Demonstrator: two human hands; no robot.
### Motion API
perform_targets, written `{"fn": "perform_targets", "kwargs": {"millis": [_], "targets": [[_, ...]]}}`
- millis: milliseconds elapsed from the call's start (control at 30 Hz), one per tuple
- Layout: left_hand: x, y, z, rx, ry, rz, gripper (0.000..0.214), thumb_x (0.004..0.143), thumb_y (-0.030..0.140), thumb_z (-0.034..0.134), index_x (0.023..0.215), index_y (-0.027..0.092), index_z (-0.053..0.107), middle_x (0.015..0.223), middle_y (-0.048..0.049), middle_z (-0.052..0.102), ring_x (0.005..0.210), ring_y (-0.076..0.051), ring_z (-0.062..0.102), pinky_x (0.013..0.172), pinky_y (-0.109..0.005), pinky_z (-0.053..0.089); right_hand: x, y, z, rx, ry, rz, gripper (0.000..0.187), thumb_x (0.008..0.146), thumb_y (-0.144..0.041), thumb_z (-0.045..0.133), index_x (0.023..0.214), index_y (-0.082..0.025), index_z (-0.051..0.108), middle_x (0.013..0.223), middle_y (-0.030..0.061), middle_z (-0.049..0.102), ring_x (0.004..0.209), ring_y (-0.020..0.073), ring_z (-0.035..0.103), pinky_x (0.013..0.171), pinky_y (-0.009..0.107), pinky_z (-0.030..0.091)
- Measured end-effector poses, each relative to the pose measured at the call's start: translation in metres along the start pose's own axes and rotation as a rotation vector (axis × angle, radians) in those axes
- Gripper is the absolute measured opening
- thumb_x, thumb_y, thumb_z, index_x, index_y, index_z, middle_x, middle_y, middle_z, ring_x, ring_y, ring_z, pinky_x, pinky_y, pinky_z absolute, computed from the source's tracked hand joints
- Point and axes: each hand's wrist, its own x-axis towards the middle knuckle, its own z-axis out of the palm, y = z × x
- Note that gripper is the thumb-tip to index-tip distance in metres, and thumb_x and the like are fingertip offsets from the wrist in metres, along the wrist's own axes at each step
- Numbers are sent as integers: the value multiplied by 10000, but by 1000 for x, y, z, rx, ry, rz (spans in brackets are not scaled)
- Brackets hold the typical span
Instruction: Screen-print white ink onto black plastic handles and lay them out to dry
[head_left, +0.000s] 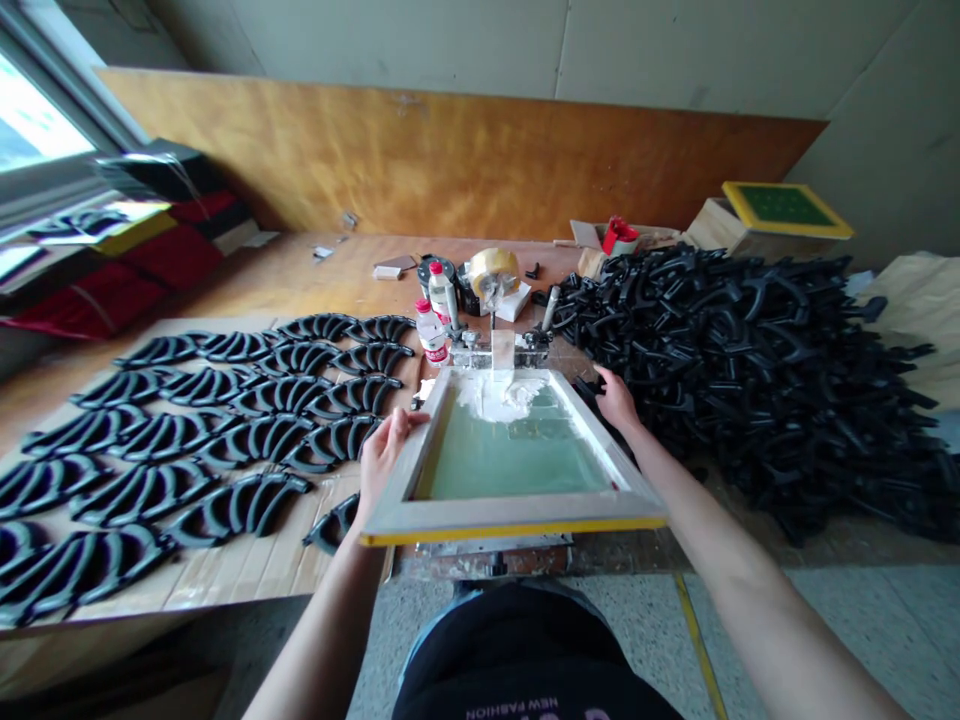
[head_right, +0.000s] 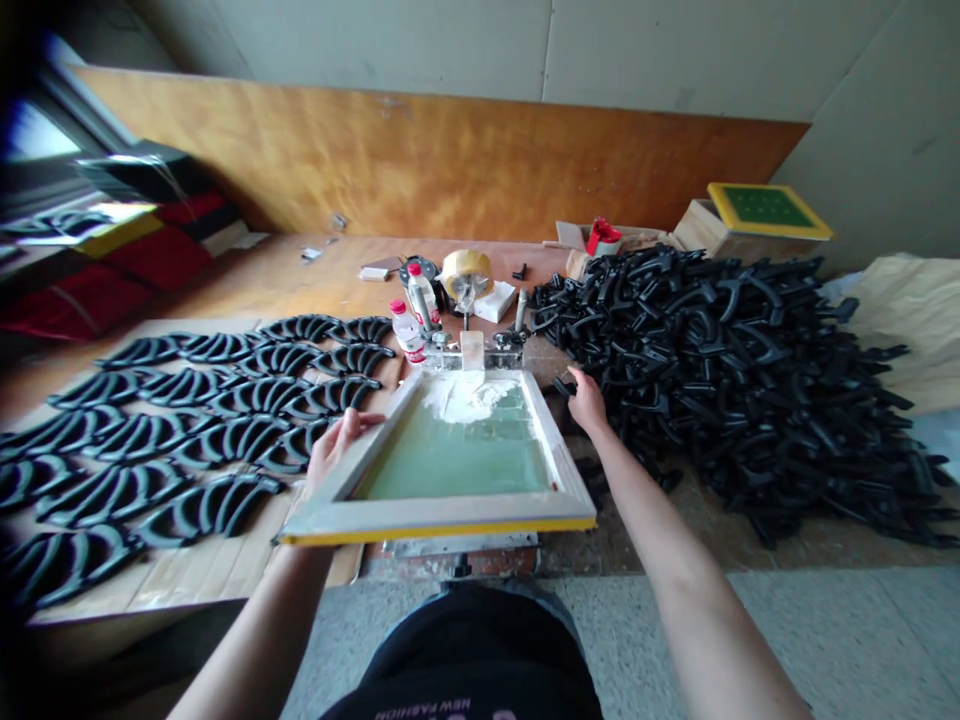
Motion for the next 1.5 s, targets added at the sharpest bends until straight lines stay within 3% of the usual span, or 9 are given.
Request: {"fn": "perform_targets", "kwargs": {"millis": [133, 300, 533, 800, 1000, 1167, 1233, 1400, 1500], "targets": [[-19, -44, -6, 101, -113, -86, 523, 793, 614, 586, 1067, 181, 685, 868, -49, 691, 769, -181, 610, 696, -275, 475, 21, -67, 2, 162, 71, -226, 617, 868, -173, 552, 1459, -189, 373, 1404, 134, 490, 1158, 236, 552, 1022, 392, 445], [-23, -97, 2, 76, -161, -237, 851, 748, 617, 626, 1456, 209, 389, 872, -47, 717, 722, -196, 656, 646, -288, 497, 33, -156, 26, -67, -49, -567, 452, 851, -171, 627, 1293, -149, 532, 1275, 131, 575, 1198, 263, 492, 1012, 378, 410], [-16, -124, 7, 127, -148, -227, 707, 788, 599, 575, 1349, 174, 514, 992, -96, 723, 888, -239, 677, 774, -338, 516, 19, -152, 54, -238, -257, -536, 97, 876, -199, 600, 941, -136, 636, 929, 102, 675, 932, 230, 578, 828, 309, 435], [-18, -124, 8, 149, -137, -248, 662, 802, 593, 564, 1321, 184, 543, 1035, -98, 722, 918, -241, 675, 790, -330, 510, -31, -135, 13, -109, -465, -974, 82, 856, -133, 570, 839, -180, 634, 861, 54, 650, 918, 198, 551, 695, 271, 389], [-19, -120, 7, 146, -109, -268, 688, 776, 610, 592, 1312, 181, 556, 975, -90, 732, 825, -227, 678, 704, -306, 507, -27, -139, 20, -136, -327, -840, 100, 906, -172, 556, 867, -174, 649, 883, 66, 642, 911, 202, 532, 710, 284, 396], [-23, -110, 8, 104, -94, -287, 702, 754, 603, 620, 1303, 170, 562, 909, -78, 735, 781, -220, 680, 674, -298, 508, -43, -134, 28, -76, -329, -921, 86, 903, -172, 575, 901, -175, 661, 896, 57, 643, 937, 197, 543, 725, 276, 417], [-25, -101, 8, 91, -95, -293, 706, 753, 607, 622, 1307, 174, 559, 892, -73, 734, 773, -220, 681, 668, -298, 510, -30, -138, 26, -14, -309, -859, 109, 879, -206, 636, 981, -196, 672, 905, 35, 648, 908, 182, 564, 737, 266, 425], [-27, -56, -2, 66, -92, -232, 675, 778, 614, 602, 1303, 190, 578, 1084, -88, 713, 909, -225, 663, 742, -294, 516, 38, -160, 18, -21, -168, -607, 637, 787, -233, 759, 1363, -353, 516, 1011, 4, 626, 840, 158, 598, 754, 248, 462], [-19, -22, -7, 45, -69, -166, 595, 793, 657, 558, 1139, 190, 685, 1139, -73, 691, 995, -238, 634, 782, -289, 514, 68, -143, 3, -18, 26, -510, 642, 820, -246, 714, 1411, -323, 474, 1074, 46, 611, 908, 198, 603, 806, 301, 492]]}}
